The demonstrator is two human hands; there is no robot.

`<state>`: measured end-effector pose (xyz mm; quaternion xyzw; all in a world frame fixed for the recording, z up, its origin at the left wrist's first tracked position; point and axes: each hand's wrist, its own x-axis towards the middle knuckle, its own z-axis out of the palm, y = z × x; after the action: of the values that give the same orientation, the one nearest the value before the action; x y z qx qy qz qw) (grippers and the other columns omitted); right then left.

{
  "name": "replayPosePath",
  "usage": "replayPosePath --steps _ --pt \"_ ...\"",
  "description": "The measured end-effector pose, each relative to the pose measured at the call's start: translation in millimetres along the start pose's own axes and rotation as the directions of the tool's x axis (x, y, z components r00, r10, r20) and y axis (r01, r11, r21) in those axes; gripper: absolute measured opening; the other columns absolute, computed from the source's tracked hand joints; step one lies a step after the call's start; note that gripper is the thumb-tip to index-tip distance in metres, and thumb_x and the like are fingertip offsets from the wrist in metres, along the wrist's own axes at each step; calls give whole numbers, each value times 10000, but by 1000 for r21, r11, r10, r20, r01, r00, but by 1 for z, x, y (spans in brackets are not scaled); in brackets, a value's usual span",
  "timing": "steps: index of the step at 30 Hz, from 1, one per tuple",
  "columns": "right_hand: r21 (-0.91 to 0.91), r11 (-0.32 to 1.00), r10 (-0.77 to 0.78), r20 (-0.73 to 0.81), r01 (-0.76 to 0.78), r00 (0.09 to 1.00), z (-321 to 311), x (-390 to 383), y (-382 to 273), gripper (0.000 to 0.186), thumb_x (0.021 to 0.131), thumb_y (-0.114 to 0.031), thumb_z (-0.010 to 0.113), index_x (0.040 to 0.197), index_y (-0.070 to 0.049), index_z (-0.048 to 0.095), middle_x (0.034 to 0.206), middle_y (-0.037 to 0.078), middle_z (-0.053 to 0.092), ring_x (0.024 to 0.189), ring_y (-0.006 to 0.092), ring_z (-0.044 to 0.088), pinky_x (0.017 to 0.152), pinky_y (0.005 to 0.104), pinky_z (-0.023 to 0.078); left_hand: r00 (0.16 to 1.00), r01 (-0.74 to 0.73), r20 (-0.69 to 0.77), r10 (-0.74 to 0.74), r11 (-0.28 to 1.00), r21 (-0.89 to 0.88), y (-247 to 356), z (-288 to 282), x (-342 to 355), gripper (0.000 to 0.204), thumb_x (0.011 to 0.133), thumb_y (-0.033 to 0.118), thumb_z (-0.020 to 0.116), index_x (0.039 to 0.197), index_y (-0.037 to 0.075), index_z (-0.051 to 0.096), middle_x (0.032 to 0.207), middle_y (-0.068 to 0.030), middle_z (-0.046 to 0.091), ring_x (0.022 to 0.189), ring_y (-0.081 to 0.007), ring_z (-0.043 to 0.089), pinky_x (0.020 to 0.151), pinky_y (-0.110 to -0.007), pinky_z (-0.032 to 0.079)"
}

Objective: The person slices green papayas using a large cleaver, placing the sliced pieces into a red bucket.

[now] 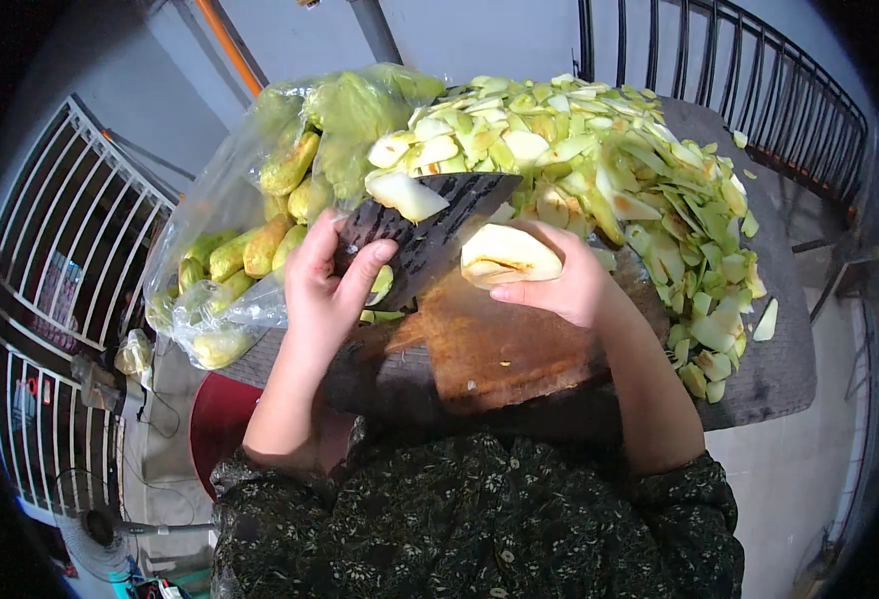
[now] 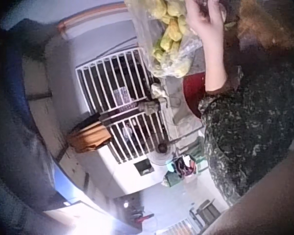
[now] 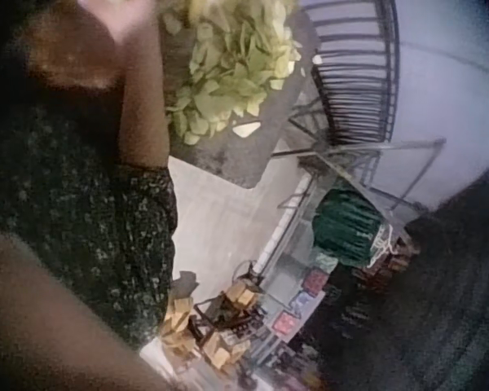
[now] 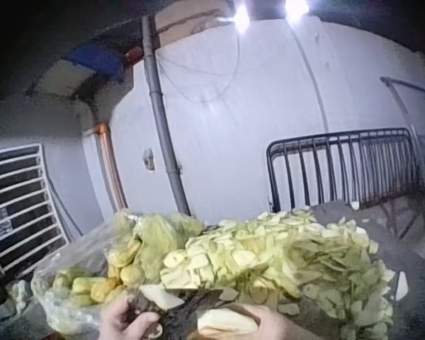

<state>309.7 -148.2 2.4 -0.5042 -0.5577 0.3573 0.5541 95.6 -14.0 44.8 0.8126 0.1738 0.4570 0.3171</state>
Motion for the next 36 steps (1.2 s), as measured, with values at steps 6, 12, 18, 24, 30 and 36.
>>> replayPosePath --steps 6,12,18,24,30,36 --pt "-32 999 -13 16 14 1000 2 -1 0 551 753 -160 766 1215 4 516 1098 88 618 1013 146 568 913 293 430 992 -107 -63 111 993 56 -6 -1 -4 223 787 130 742 865 6 575 669 11 522 620 -52 446 558 -205 380" --pt "17 1000 0 31 -1 1000 -1 2 6 567 744 -165 773 1218 8 513 1101 84 613 1017 139 564 914 288 428 999 -45 -20 46 997 70 -7 1 0 227 789 147 737 830 14 557 617 5 489 563 -68 404 521 -217 353" --pt "44 999 -15 37 13 999 2 3 8 582 739 -156 776 1221 25 503 1103 92 612 1009 134 565 908 281 432 996 -65 -53 70 994 86 -8 1 -7 240 784 142 738 832 12 543 642 -24 485 584 -90 404 533 -233 360" --pt "34 999 7 30 -8 1000 4 1 3 540 738 -99 765 1201 18 514 1091 72 615 996 123 567 893 274 441 998 30 -53 -27 998 52 -9 2 -8 248 780 136 741 836 10 536 641 -35 474 587 -100 408 542 -230 367" --pt "3 999 40 48 -40 998 3 1 -1 521 729 -83 767 1182 15 527 1064 60 622 982 118 569 877 270 446 997 -64 -41 69 991 114 -10 6 -5 261 788 154 737 843 6 530 646 -36 475 591 -102 402 547 -235 372" --pt "54 992 112 52 -114 992 -1 1 -5 559 729 -120 768 1201 39 515 1084 89 620 987 132 576 887 269 444 958 23 267 -102 959 283 15 2 1 270 835 189 691 905 -13 527 691 -77 521 624 -117 423 569 -267 402"
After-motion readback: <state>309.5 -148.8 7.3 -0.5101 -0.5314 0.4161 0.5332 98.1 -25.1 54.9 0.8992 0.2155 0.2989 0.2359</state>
